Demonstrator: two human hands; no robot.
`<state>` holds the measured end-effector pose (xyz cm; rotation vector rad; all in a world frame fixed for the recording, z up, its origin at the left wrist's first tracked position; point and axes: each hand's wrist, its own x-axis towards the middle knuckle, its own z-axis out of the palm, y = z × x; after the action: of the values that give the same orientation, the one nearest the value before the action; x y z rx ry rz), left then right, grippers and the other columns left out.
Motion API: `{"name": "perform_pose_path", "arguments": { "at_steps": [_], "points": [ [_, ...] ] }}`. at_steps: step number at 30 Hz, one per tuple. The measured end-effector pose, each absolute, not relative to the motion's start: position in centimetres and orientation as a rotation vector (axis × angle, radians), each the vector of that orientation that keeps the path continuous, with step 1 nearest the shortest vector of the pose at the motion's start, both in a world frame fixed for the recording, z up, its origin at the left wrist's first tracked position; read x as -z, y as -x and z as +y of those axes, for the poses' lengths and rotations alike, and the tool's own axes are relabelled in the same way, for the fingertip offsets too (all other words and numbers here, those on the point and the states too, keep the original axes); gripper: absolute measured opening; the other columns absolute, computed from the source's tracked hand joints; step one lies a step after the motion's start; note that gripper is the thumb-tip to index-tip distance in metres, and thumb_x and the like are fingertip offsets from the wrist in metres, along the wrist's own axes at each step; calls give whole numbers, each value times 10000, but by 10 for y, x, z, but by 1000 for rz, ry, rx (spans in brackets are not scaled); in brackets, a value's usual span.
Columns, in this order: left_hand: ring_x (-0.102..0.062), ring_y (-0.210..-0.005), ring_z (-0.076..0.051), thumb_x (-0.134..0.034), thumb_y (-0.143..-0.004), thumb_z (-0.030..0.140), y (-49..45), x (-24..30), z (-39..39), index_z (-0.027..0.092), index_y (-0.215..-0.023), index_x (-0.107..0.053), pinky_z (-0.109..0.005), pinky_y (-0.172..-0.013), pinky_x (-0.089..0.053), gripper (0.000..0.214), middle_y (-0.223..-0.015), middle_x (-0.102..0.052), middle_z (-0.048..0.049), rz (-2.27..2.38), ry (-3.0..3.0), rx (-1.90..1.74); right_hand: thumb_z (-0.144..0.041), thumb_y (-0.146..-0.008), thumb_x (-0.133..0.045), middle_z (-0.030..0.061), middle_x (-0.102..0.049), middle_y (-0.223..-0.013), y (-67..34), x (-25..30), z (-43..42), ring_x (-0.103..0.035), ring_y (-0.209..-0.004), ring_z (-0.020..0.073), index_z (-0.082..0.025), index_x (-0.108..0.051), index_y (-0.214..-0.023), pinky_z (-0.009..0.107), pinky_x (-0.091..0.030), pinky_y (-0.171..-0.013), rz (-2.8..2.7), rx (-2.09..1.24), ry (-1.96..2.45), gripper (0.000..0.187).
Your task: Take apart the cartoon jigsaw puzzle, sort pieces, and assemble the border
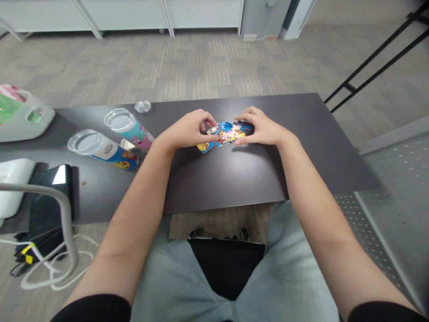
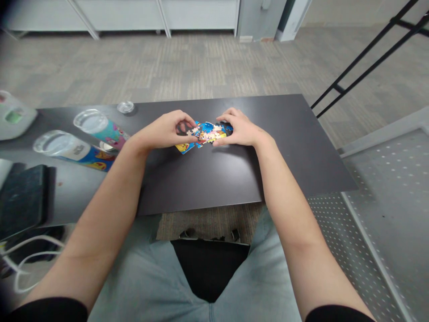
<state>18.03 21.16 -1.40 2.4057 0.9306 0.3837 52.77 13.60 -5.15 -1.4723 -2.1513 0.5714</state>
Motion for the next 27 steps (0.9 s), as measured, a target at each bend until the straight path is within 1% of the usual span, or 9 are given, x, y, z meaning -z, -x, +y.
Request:
{"name": "perform_pose_path", "arguments": {
  "at_steps": [2, 4, 7, 10, 15, 18, 20, 22, 27],
  "points": [
    [-832, -1265, -413, -1212, -657, 693, -172, 10, 214, 244, -1282, -913, -549, -1184, -706, 826, -1327, -841, -129, 988, -2465, -286, -925, -705, -1183, 200, -690, -1630, -530, 49, 134, -627, -1637, 576, -250, -901, -1626, 795, -497, -1490, -2169, -573, 1539, 1177],
    [-820, -1283, -438, -1244, -527, 747, -165, 8, 216, 273, -1226, -911, -550, -1191, -698, 908, -1265, -828, -107, 1030, -2463, -177, -861, -721, -1208, 176, -674, -1613, -530, 47, 133, -637, -1606, 556, -284, -911, -1567, 799, -523, -1469, -2168, -605, 1568, 1067],
    [-836, -1130, -393, -1202, -583, 748, -161, 9, 220, 307, -1108, -911, -479, -1021, -700, 745, -1102, -835, -65, 1016, -2413, -89, -772, -754, -1221, 144, -691, -1535, -526, 44, 133, -700, -1473, 490, -294, -900, -1468, 749, -605, -1394, -2149, -669, 1543, 917],
    [-840, -1023, -350, -1163, -634, 763, -162, 12, 222, 310, -1012, -884, -429, -898, -669, 652, -1004, -845, -41, 968, -2390, -97, -749, -769, -1214, 130, -714, -1490, -523, 44, 133, -712, -1425, 465, -295, -892, -1388, 716, -623, -1366, -2152, -679, 1516, 833],
    [-855, -1013, -319, -1139, -685, 801, -164, 11, 219, 298, -1098, -831, -422, -925, -692, 720, -1015, -852, -32, 950, -2277, -135, -758, -741, -1202, 138, -745, -1513, -523, 47, 133, -732, -1364, 450, -278, -900, -1478, 695, -642, -1337, -2107, -750, 1470, 930],
    [-844, -1071, -324, -1128, -700, 737, -166, 6, 216, 273, -1193, -841, -447, -987, -689, 734, -1072, -853, -53, 948, -2232, -151, -748, -673, -1221, 153, -746, -1525, -523, 49, 135, -719, -1387, 478, -278, -908, -1529, 737, -621, -1368, -2075, -791, 1462, 1025],
    [-828, -1057, -318, -1117, -721, 666, -168, 2, 214, 256, -1206, -847, -443, -978, -679, 690, -1045, -845, -55, 932, -2206, -158, -724, -628, -1245, 161, -735, -1515, -524, 50, 136, -699, -1434, 511, -274, -908, -1539, 780, -576, -1408, -2066, -796, 1480, 1070],
    [-813, -1006, -299, -1105, -755, 614, -171, 1, 213, 253, -1182, -850, -425, -935, -664, 615, -995, -832, -45, 911, -2189, -181, -700, -609, -1263, 167, -715, -1503, -524, 50, 137, -674, -1481, 535, -269, -907, -1515, 800, -532, -1436, -2060, -777, 1518, 1064],
    [-793, -870, -251, -1090, -868, 565, -178, 2, 211, 255, -1161, -859, -376, -825, -627, 484, -942, -852, -37, 824, -2141, -355, -676, -642, -1263, 156, -674, -1490, -522, 51, 137, -624, -1538, 540, -280, -891, -1387, 768, -493, -1447, -2066, -733, 1563, 922]
  ]
}}
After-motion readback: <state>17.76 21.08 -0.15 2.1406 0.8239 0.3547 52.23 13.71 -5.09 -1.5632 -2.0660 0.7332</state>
